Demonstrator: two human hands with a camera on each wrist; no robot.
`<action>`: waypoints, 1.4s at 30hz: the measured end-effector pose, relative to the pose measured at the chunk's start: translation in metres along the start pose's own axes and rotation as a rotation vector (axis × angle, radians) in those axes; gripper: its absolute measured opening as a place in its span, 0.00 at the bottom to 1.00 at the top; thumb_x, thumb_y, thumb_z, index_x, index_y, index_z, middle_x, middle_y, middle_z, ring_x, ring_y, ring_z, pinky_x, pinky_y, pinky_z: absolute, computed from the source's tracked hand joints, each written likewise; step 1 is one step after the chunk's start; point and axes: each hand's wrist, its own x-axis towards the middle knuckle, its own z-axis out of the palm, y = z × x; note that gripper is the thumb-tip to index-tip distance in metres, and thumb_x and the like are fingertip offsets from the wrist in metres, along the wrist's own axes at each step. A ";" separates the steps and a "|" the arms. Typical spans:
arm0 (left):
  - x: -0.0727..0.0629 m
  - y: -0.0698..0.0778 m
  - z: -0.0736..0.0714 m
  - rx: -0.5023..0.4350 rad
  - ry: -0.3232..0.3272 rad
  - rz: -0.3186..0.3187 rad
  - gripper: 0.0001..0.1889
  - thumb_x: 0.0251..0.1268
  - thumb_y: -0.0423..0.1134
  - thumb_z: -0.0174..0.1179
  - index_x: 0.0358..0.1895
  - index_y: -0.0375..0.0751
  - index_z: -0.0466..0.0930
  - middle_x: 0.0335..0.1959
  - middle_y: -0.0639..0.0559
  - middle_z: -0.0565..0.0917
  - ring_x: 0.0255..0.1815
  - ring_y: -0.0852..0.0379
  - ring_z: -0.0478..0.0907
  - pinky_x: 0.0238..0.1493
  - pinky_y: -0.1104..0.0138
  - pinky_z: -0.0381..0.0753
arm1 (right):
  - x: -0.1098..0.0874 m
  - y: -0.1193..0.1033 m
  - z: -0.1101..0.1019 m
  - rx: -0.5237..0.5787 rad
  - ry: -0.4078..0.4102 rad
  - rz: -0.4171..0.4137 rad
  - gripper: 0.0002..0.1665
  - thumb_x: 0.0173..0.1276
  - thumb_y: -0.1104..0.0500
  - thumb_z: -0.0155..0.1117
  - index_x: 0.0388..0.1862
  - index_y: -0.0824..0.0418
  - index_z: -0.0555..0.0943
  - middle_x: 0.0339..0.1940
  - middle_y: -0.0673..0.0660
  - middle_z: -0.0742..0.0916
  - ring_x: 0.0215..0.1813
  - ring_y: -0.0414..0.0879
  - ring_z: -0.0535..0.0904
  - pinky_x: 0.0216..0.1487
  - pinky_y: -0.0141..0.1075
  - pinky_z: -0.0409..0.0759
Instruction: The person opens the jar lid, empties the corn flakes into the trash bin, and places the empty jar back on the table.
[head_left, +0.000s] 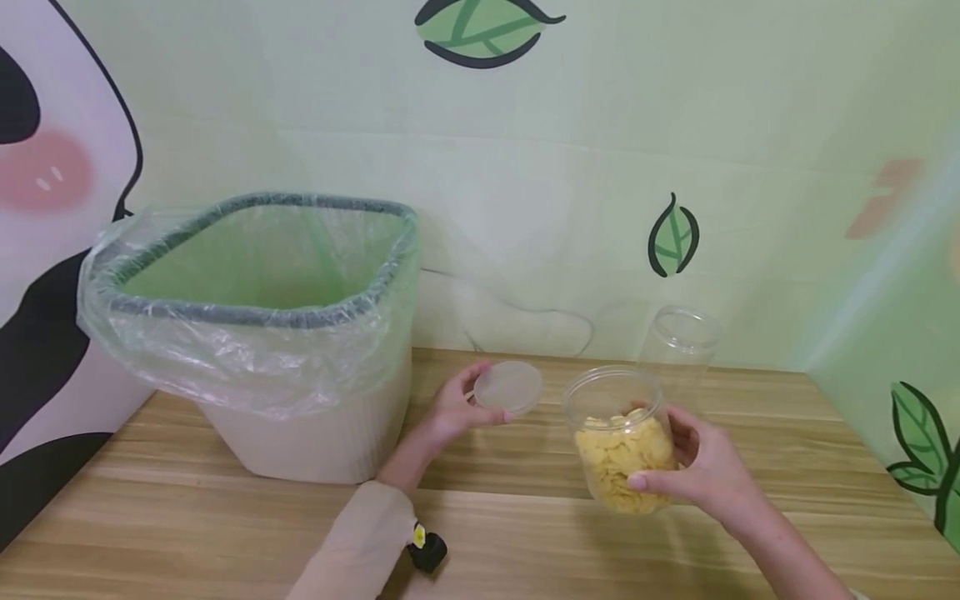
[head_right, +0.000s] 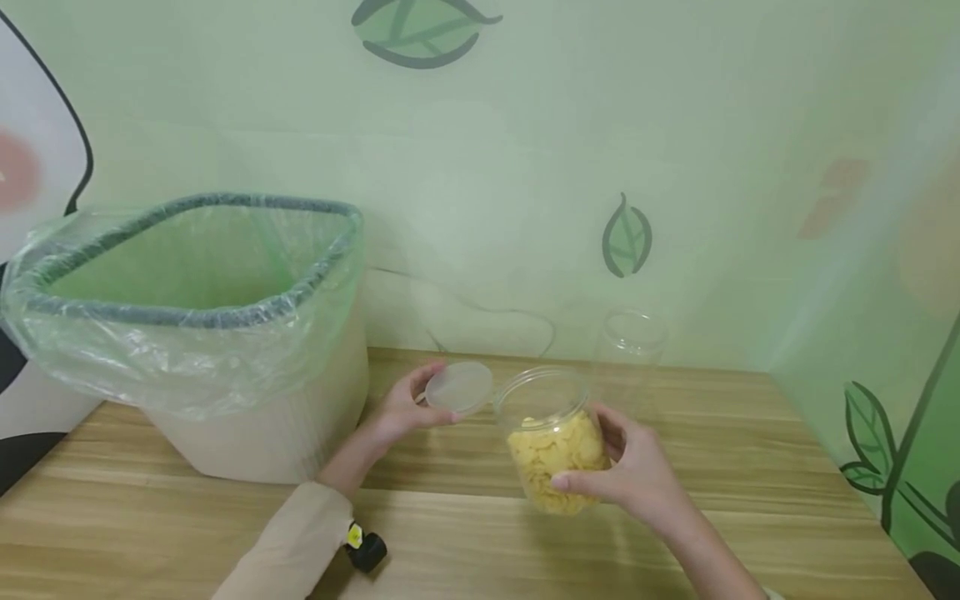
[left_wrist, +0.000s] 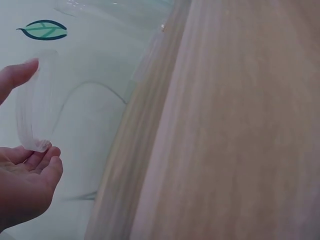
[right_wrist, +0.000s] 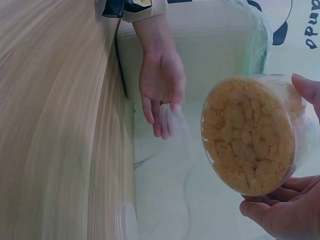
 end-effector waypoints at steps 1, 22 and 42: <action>0.000 -0.001 0.000 0.015 0.003 -0.003 0.43 0.39 0.25 0.69 0.64 0.27 0.58 0.65 0.36 0.62 0.65 0.41 0.59 0.64 0.55 0.60 | 0.000 0.000 0.000 0.001 0.000 0.000 0.42 0.43 0.71 0.72 0.58 0.76 0.66 0.53 0.72 0.76 0.49 0.31 0.75 0.50 0.21 0.71; 0.007 -0.015 -0.003 0.259 0.096 -0.109 0.46 0.34 0.30 0.73 0.64 0.30 0.60 0.62 0.37 0.66 0.60 0.42 0.65 0.61 0.54 0.63 | 0.002 -0.002 -0.001 -0.007 0.006 0.002 0.41 0.44 0.70 0.72 0.59 0.75 0.67 0.53 0.67 0.78 0.49 0.32 0.76 0.49 0.21 0.71; 0.011 -0.022 -0.012 0.493 0.159 -0.160 0.48 0.28 0.33 0.73 0.63 0.31 0.62 0.59 0.34 0.69 0.57 0.40 0.66 0.60 0.51 0.64 | 0.002 -0.004 0.000 -0.008 -0.007 0.005 0.41 0.44 0.70 0.72 0.59 0.75 0.66 0.54 0.71 0.76 0.49 0.31 0.75 0.49 0.21 0.71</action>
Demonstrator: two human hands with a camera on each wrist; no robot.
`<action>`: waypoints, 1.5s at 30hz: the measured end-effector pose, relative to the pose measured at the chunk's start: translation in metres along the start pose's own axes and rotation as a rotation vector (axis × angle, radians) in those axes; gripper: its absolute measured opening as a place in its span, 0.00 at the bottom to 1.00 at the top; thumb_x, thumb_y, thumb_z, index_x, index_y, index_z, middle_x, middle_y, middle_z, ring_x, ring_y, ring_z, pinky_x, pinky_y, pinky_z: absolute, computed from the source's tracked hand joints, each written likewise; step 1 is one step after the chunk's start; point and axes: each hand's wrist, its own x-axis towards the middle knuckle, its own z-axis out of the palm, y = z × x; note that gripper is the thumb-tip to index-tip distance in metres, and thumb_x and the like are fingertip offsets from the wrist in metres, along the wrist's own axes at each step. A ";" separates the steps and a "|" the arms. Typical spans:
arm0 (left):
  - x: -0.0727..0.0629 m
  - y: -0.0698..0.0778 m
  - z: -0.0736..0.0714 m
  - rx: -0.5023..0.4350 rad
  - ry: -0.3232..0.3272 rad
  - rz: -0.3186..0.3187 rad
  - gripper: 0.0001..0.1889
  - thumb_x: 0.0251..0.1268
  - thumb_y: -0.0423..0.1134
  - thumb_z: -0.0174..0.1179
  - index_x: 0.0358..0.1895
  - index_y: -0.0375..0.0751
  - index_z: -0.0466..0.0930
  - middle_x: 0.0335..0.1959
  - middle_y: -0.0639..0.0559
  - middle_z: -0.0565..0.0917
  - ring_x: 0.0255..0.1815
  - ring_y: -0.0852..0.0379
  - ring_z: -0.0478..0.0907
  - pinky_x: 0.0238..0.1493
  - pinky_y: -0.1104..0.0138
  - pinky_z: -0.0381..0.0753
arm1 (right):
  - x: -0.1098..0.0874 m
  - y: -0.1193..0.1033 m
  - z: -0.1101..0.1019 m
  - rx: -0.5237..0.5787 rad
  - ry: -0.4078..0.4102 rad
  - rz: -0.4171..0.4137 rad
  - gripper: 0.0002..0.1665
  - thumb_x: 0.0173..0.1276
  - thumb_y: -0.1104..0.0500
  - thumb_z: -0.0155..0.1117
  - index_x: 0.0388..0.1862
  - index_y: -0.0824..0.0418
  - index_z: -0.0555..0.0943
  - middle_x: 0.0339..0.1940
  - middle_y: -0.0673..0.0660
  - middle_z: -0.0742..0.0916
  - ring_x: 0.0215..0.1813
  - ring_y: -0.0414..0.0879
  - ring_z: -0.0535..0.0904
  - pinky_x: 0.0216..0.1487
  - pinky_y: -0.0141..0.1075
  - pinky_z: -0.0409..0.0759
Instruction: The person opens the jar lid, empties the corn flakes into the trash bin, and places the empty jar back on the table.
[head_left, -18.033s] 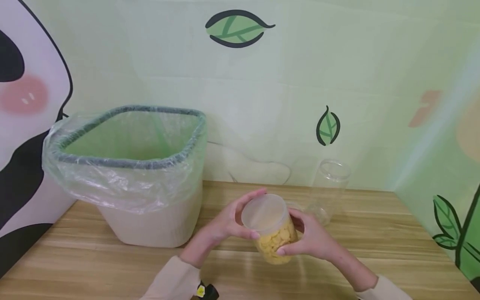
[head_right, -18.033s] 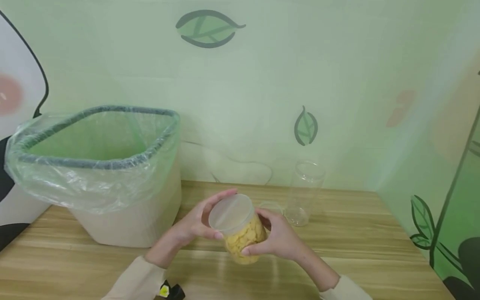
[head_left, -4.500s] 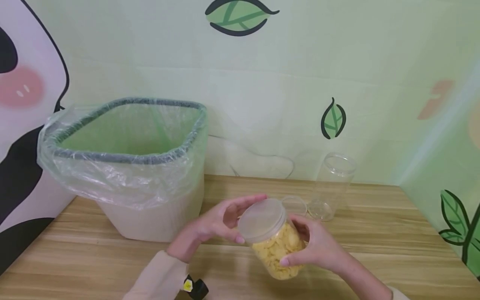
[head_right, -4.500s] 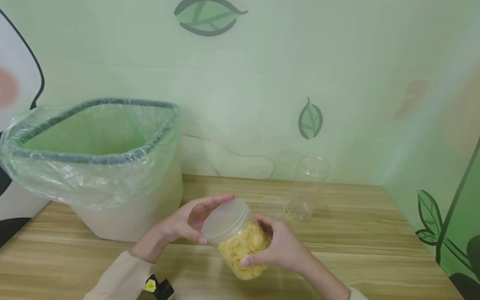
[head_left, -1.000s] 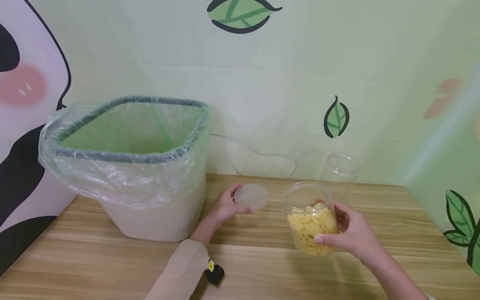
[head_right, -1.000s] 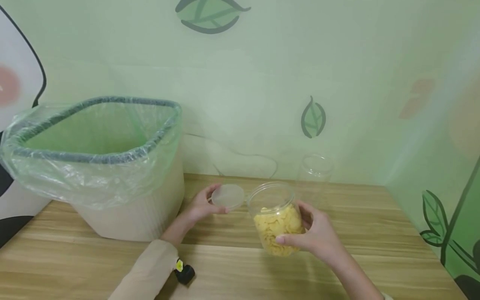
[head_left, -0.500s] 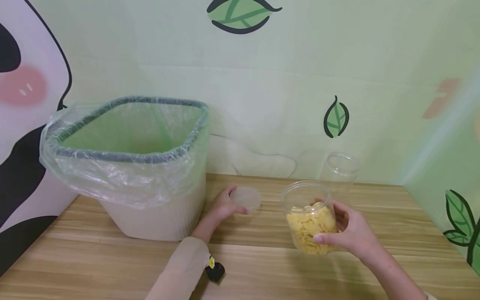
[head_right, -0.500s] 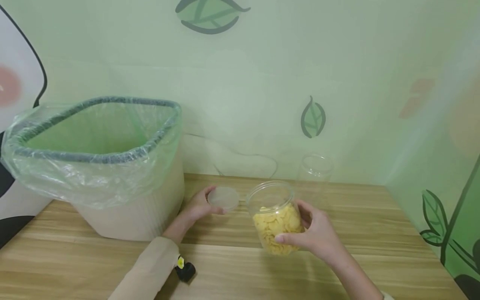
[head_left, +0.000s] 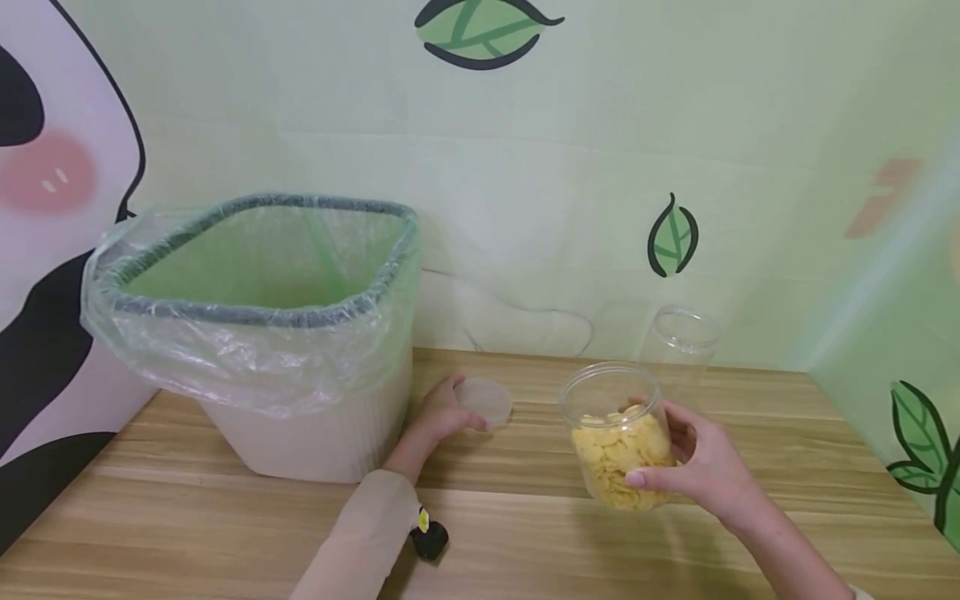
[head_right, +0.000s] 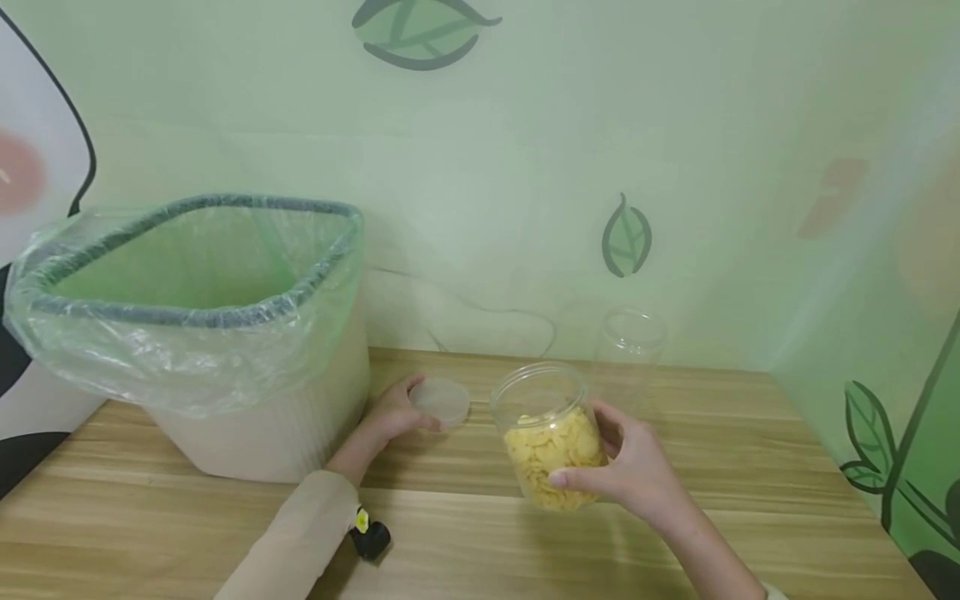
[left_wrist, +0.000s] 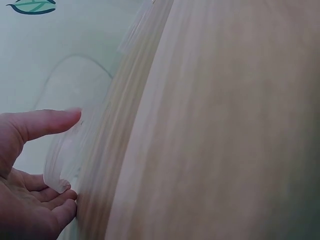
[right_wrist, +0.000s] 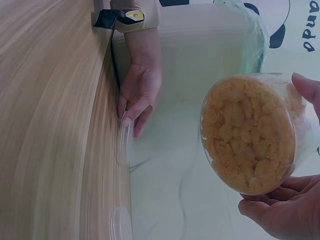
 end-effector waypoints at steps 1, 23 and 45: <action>0.000 0.000 0.000 0.006 0.003 -0.002 0.48 0.28 0.33 0.73 0.63 0.31 0.62 0.59 0.34 0.69 0.57 0.39 0.67 0.60 0.51 0.64 | 0.000 0.000 0.000 0.001 0.001 -0.001 0.42 0.44 0.70 0.72 0.59 0.76 0.66 0.54 0.71 0.76 0.49 0.31 0.75 0.49 0.21 0.71; 0.000 0.003 -0.003 0.145 0.005 -0.009 0.49 0.25 0.31 0.74 0.63 0.30 0.61 0.59 0.33 0.69 0.58 0.38 0.66 0.60 0.51 0.64 | 0.000 -0.003 0.002 0.022 -0.020 -0.024 0.41 0.44 0.70 0.72 0.59 0.75 0.66 0.53 0.72 0.76 0.49 0.33 0.76 0.49 0.22 0.71; -0.005 0.009 -0.007 0.143 -0.015 -0.006 0.53 0.27 0.34 0.75 0.65 0.26 0.56 0.63 0.31 0.63 0.63 0.36 0.61 0.63 0.52 0.59 | 0.001 -0.004 -0.001 -0.002 -0.018 0.001 0.41 0.45 0.69 0.72 0.59 0.75 0.66 0.54 0.70 0.76 0.49 0.33 0.76 0.49 0.23 0.72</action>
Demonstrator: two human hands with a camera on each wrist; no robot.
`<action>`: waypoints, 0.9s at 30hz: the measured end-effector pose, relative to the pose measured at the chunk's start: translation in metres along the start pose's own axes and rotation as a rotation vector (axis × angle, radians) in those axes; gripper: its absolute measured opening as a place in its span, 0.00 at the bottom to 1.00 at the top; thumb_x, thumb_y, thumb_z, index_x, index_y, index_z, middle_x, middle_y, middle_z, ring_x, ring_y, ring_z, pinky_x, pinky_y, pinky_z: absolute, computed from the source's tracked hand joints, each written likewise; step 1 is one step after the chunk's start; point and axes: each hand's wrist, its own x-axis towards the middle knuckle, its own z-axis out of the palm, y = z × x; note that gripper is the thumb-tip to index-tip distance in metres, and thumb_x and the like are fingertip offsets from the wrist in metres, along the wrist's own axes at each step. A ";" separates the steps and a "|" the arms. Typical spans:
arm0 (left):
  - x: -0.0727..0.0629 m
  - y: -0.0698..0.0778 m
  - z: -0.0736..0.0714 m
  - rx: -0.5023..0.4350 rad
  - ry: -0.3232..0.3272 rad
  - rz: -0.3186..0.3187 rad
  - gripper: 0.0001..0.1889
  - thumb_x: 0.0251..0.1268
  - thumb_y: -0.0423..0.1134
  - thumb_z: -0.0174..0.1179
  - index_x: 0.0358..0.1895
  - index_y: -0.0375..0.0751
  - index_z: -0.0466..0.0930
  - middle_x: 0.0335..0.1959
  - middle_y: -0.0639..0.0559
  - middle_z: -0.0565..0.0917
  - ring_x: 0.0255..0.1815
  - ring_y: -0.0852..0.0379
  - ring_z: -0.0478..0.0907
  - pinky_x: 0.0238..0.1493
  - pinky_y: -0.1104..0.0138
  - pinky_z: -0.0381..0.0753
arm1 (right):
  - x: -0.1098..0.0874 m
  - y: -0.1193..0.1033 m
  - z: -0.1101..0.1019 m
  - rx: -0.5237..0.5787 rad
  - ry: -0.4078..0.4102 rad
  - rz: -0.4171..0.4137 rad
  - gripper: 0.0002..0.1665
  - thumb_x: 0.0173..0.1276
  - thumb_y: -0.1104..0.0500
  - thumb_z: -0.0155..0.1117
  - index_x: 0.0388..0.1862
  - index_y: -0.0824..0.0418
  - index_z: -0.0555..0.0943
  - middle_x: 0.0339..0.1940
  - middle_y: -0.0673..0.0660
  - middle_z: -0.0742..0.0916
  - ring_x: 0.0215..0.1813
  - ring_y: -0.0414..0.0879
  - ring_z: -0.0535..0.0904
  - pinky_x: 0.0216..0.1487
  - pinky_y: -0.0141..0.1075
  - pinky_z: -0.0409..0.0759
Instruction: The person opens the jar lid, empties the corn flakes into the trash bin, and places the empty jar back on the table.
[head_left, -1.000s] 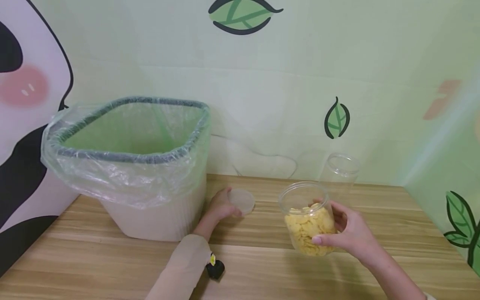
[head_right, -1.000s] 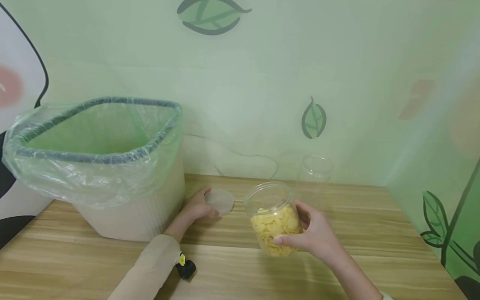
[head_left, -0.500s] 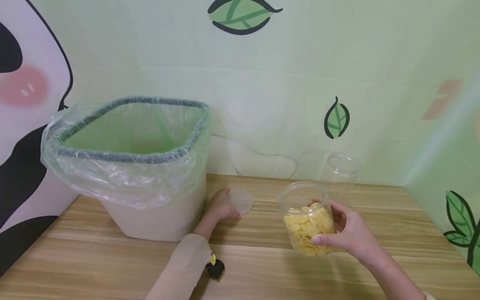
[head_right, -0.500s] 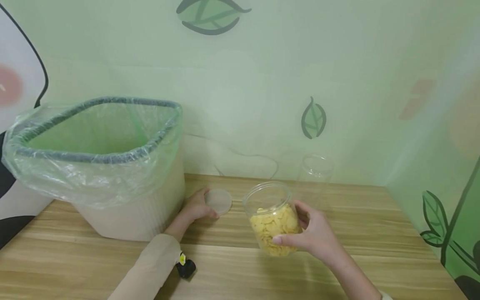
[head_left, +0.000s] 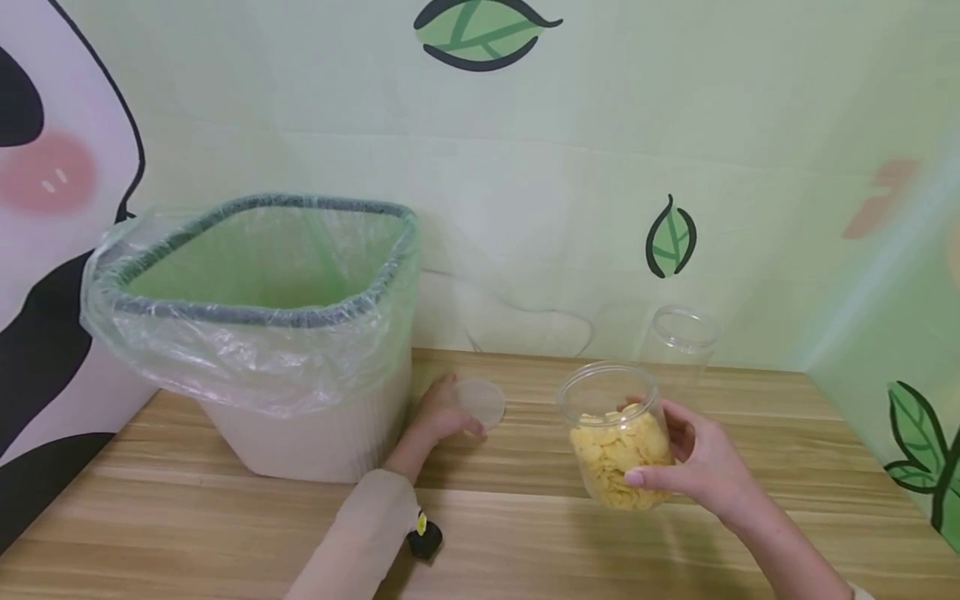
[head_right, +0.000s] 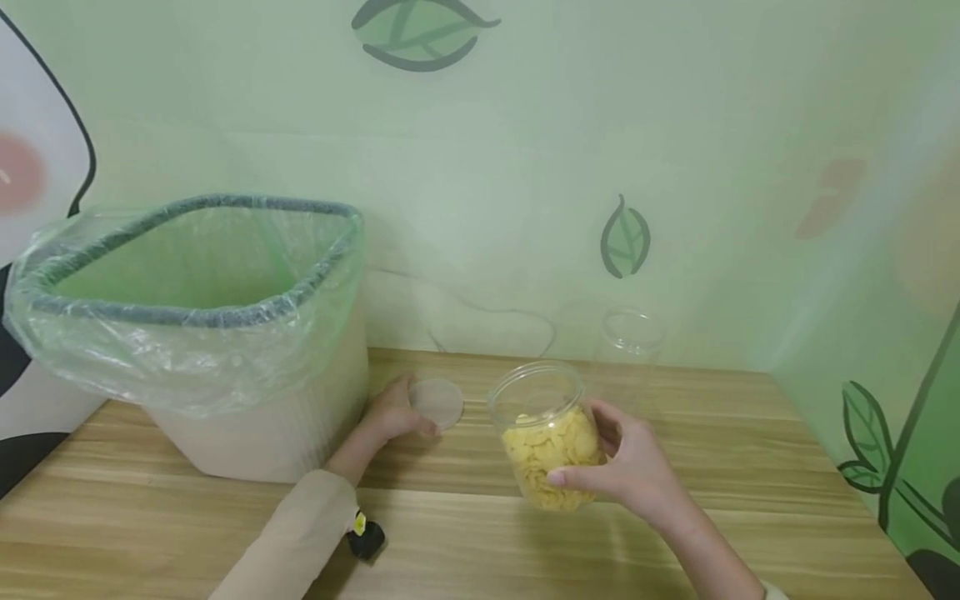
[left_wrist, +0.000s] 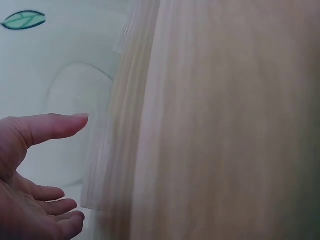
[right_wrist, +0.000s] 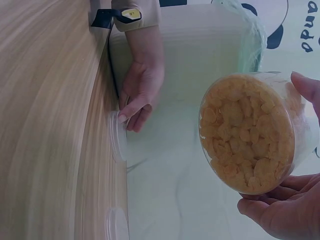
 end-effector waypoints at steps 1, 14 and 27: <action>-0.001 0.001 0.000 -0.002 0.004 -0.001 0.53 0.28 0.34 0.75 0.65 0.27 0.56 0.63 0.31 0.62 0.63 0.37 0.61 0.63 0.51 0.59 | 0.000 0.000 0.000 0.001 0.000 0.003 0.41 0.45 0.69 0.72 0.60 0.75 0.66 0.54 0.70 0.76 0.49 0.33 0.76 0.49 0.23 0.72; -0.021 0.019 -0.014 -0.053 0.011 0.028 0.51 0.32 0.34 0.75 0.67 0.34 0.57 0.64 0.35 0.63 0.62 0.37 0.62 0.60 0.48 0.63 | 0.000 -0.003 -0.003 0.021 0.019 -0.018 0.41 0.45 0.71 0.72 0.60 0.74 0.66 0.55 0.70 0.76 0.51 0.32 0.75 0.50 0.22 0.71; -0.055 0.045 -0.037 -0.071 -0.012 0.213 0.47 0.35 0.34 0.74 0.65 0.37 0.60 0.64 0.41 0.66 0.62 0.42 0.64 0.61 0.51 0.64 | 0.006 -0.008 -0.005 0.042 0.040 -0.046 0.40 0.44 0.72 0.71 0.59 0.75 0.66 0.52 0.51 0.80 0.50 0.35 0.76 0.50 0.22 0.72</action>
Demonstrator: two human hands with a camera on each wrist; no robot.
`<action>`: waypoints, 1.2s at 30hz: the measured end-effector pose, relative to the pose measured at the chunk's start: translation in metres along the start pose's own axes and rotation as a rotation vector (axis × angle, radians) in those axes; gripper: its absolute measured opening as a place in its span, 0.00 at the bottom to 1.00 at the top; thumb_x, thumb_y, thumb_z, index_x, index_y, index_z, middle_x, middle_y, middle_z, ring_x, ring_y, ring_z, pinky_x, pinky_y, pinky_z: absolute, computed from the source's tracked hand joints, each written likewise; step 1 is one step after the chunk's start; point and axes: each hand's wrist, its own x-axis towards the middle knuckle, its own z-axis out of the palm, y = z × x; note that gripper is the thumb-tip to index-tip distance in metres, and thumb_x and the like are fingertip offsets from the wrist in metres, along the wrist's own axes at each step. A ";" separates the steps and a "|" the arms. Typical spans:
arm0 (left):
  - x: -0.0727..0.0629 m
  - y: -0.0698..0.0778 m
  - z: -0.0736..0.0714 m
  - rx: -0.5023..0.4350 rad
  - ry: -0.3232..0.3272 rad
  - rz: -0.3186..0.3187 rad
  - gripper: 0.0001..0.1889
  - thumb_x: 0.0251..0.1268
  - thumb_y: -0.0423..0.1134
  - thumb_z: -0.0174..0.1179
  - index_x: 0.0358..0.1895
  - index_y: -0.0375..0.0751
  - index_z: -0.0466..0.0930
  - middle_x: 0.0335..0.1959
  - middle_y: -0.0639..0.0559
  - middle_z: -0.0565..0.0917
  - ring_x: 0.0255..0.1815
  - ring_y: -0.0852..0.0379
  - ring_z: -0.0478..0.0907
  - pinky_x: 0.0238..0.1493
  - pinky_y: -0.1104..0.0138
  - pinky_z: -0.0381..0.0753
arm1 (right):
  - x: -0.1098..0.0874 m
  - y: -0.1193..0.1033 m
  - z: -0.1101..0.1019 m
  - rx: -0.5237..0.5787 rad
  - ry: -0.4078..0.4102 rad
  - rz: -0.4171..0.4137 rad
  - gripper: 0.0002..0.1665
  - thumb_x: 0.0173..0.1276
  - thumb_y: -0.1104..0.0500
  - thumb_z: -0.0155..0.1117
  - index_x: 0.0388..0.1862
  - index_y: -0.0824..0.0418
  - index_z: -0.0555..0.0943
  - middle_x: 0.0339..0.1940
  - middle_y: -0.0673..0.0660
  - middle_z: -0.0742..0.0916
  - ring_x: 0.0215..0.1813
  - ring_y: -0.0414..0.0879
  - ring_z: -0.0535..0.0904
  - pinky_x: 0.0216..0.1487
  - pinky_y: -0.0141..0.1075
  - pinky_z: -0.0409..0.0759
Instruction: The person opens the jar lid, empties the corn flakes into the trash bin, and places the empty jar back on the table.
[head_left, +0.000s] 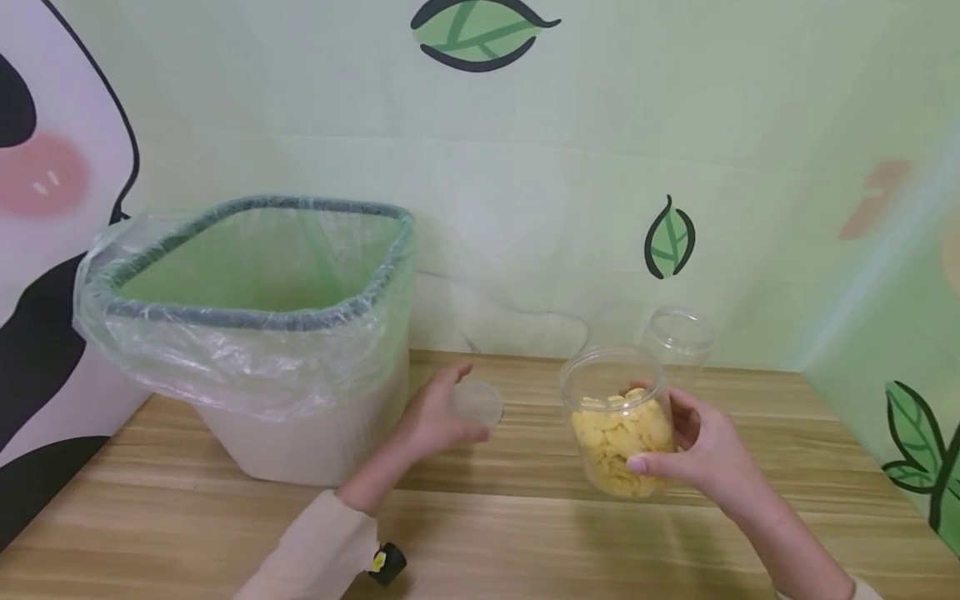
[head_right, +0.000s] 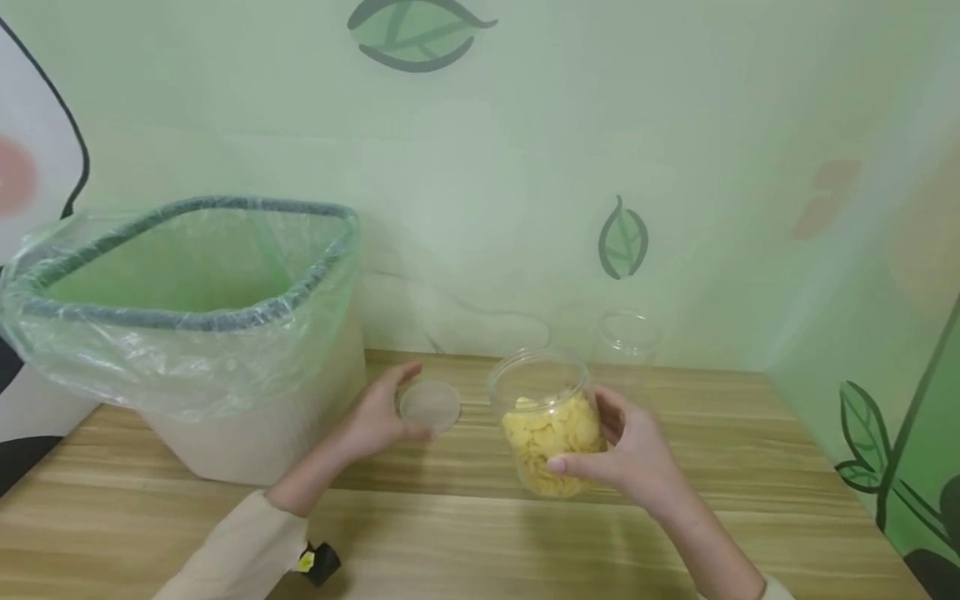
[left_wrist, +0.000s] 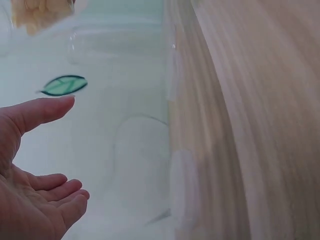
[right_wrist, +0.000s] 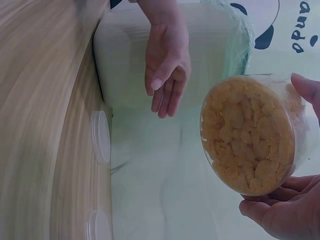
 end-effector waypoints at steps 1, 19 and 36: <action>-0.002 0.002 -0.001 0.007 -0.002 0.008 0.47 0.35 0.35 0.74 0.65 0.38 0.61 0.64 0.42 0.66 0.62 0.43 0.64 0.60 0.51 0.64 | 0.001 -0.001 0.000 -0.008 0.005 -0.002 0.41 0.44 0.72 0.71 0.59 0.74 0.66 0.51 0.48 0.80 0.50 0.34 0.76 0.49 0.22 0.71; -0.027 0.041 -0.016 -0.083 -0.031 0.143 0.43 0.41 0.35 0.72 0.64 0.36 0.61 0.62 0.44 0.67 0.63 0.50 0.63 0.63 0.59 0.63 | 0.006 -0.010 0.001 -0.011 0.042 -0.046 0.40 0.43 0.73 0.71 0.58 0.75 0.67 0.48 0.40 0.80 0.48 0.35 0.76 0.48 0.22 0.72; -0.053 0.071 -0.044 -0.123 -0.004 0.313 0.41 0.43 0.34 0.71 0.64 0.34 0.61 0.61 0.44 0.69 0.63 0.51 0.64 0.62 0.59 0.64 | 0.013 -0.028 0.004 -0.006 0.056 -0.019 0.41 0.44 0.71 0.72 0.61 0.70 0.67 0.51 0.46 0.79 0.49 0.37 0.75 0.47 0.23 0.73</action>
